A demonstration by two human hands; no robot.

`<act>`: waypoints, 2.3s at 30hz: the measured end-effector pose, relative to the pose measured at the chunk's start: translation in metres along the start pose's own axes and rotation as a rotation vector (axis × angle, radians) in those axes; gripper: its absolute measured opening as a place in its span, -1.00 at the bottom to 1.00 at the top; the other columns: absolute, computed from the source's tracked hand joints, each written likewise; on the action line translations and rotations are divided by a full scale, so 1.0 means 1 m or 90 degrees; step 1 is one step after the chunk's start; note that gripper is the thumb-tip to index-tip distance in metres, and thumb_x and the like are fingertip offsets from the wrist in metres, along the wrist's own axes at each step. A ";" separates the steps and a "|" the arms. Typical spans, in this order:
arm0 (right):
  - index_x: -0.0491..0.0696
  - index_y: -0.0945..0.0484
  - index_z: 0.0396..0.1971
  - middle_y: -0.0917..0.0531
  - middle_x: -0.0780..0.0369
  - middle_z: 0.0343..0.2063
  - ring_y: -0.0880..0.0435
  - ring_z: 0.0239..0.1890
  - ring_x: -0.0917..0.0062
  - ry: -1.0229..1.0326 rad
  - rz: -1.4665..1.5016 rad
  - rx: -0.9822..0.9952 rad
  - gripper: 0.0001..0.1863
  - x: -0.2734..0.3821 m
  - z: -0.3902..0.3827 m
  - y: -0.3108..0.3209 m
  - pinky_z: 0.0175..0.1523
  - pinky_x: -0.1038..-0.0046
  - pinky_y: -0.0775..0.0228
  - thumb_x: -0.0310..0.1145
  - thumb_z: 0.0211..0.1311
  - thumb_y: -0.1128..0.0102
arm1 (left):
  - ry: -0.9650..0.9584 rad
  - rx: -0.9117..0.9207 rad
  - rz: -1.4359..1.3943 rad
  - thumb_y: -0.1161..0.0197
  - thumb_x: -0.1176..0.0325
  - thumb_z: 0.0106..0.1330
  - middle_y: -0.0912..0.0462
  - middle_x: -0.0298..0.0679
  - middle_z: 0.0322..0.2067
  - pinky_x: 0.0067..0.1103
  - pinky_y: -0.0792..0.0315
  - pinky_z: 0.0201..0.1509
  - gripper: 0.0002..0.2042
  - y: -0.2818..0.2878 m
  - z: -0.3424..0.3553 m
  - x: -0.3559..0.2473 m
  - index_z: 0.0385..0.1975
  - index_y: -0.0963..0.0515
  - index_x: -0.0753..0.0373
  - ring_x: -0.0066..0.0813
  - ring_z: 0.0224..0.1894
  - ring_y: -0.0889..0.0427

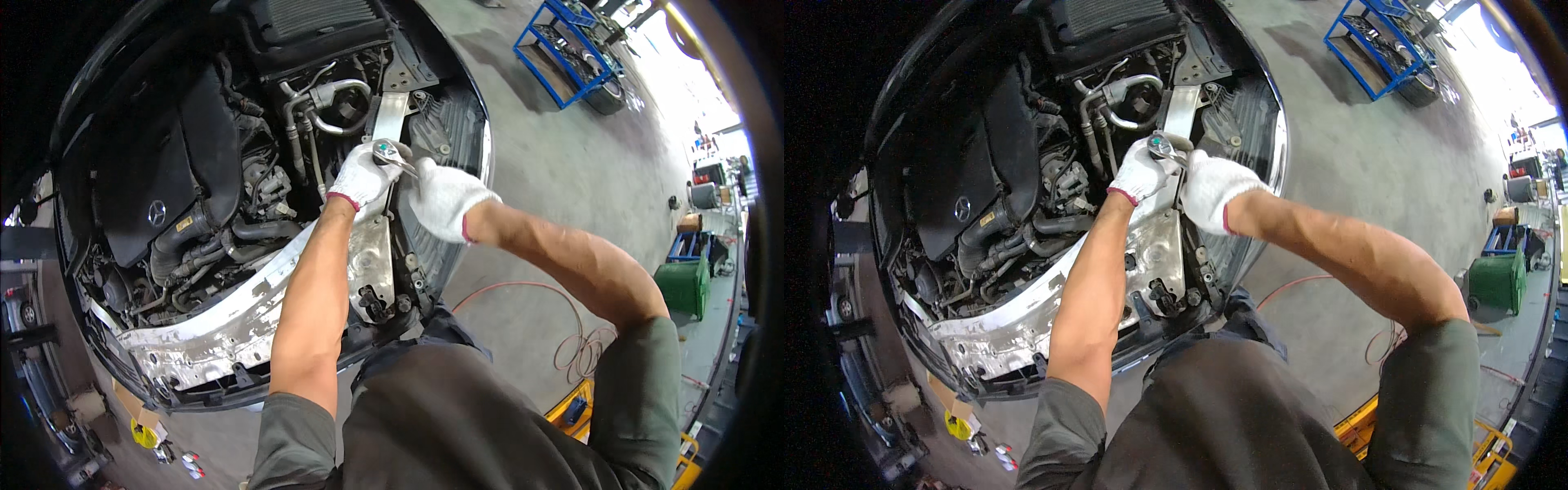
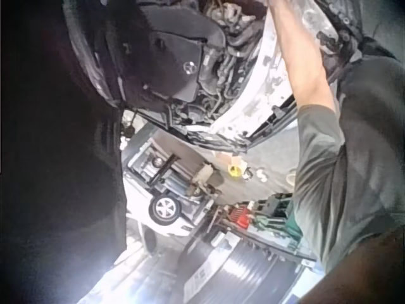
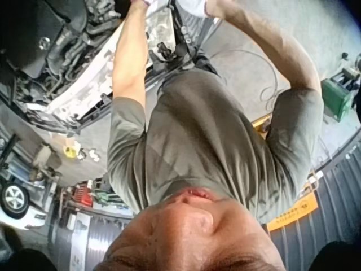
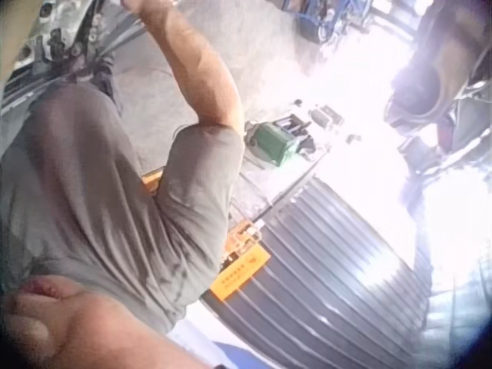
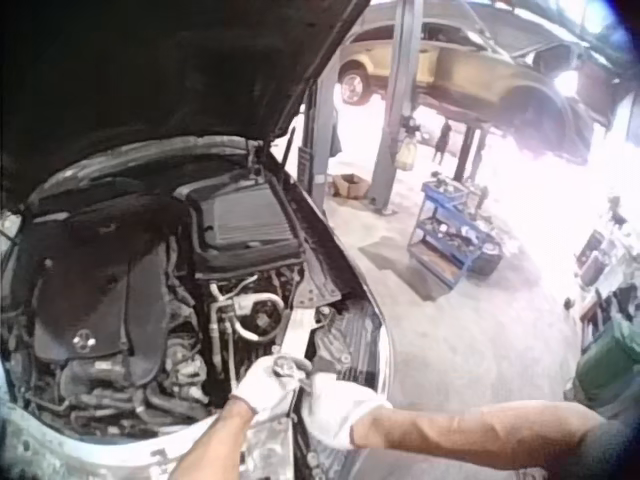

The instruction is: The person uses a power tool to remove bolts from the front bumper of a car with the hood open. They then wipe the exposed metal surface with a white cloth.

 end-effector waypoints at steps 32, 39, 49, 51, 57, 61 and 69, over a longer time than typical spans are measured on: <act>-0.24 -0.63 -0.06 -0.72 -0.16 -0.19 -0.71 -0.02 -0.03 -0.114 0.247 -0.019 -0.57 -0.010 -0.010 -0.009 0.10 0.13 -0.53 -0.18 0.33 -0.07 | -0.016 -0.060 -0.086 -0.24 0.58 0.33 -0.82 -0.21 -0.24 -0.55 -0.60 0.00 -0.82 -0.008 0.010 -0.010 -0.18 -0.76 0.27 -0.47 -0.18 -0.76; -0.17 -0.57 -0.02 -0.72 0.09 -0.22 -0.64 -0.14 0.39 -0.179 0.375 -0.021 -0.67 -0.012 -0.008 -0.036 0.04 0.30 -0.48 -0.25 0.40 -0.09 | -0.020 -0.023 -0.057 -0.26 0.61 0.36 -0.81 -0.28 -0.20 -0.61 -0.56 -0.05 -0.80 -0.010 0.010 -0.019 -0.11 -0.75 0.27 -0.59 -0.19 -0.71; -0.15 -0.59 -0.09 -0.61 0.30 -0.41 -0.54 -0.36 0.58 -0.243 0.667 -0.053 -0.71 -0.005 -0.012 -0.069 -0.23 0.41 -0.42 -0.27 0.35 -0.18 | -0.010 0.006 -0.087 -0.22 0.67 0.32 -0.80 -0.31 -0.20 -0.64 -0.55 -0.06 -0.75 -0.010 0.009 -0.012 -0.11 -0.75 0.29 -0.62 -0.19 -0.68; -0.14 -0.59 -0.10 -0.61 0.31 -0.42 -0.54 -0.38 0.60 -0.248 0.657 -0.054 -0.71 0.001 -0.018 -0.061 -0.27 0.44 -0.41 -0.25 0.32 -0.21 | -0.006 0.001 -0.136 -0.23 0.67 0.32 -0.79 -0.33 -0.21 -0.66 -0.54 -0.11 -0.75 -0.013 0.008 -0.007 -0.10 -0.75 0.29 -0.65 -0.24 -0.66; -0.11 -0.61 -0.03 -0.70 0.10 -0.34 -0.71 -0.26 0.27 -0.077 0.208 0.041 -0.62 -0.031 0.010 0.008 -0.13 0.28 -0.60 -0.18 0.26 -0.19 | 0.003 0.082 -0.015 -0.29 0.57 0.37 -0.76 -0.34 -0.28 -0.64 -0.54 -0.24 -0.78 -0.009 0.017 -0.019 -0.06 -0.75 0.21 -0.66 -0.34 -0.63; -0.05 -0.64 0.02 -0.74 -0.03 -0.20 -0.73 -0.11 0.02 0.082 -0.070 -0.033 -0.60 -0.061 0.036 0.027 0.06 0.18 -0.60 -0.23 0.22 -0.12 | 0.055 0.062 -0.142 -0.32 0.50 0.36 -0.69 -0.40 -0.47 -0.66 -0.47 -0.47 -0.78 -0.011 0.013 -0.010 -0.05 -0.74 0.16 -0.70 -0.52 -0.58; -0.12 -0.63 -0.01 -0.73 -0.06 -0.20 -0.72 -0.06 0.03 -0.019 0.096 0.002 -0.56 -0.031 0.012 0.015 0.08 0.12 -0.54 -0.17 0.21 -0.13 | 0.085 0.018 -0.140 -0.26 0.70 0.23 -0.76 -0.26 -0.31 -0.60 -0.57 -0.28 -0.75 -0.004 0.001 -0.013 -0.19 -0.77 0.26 -0.55 -0.41 -0.69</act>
Point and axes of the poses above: each hand's wrist, its own z-axis towards the middle knuckle, its own y-axis out of the back of the hand, x = y × z, the point moved 6 cm from there along z, towards the middle knuckle
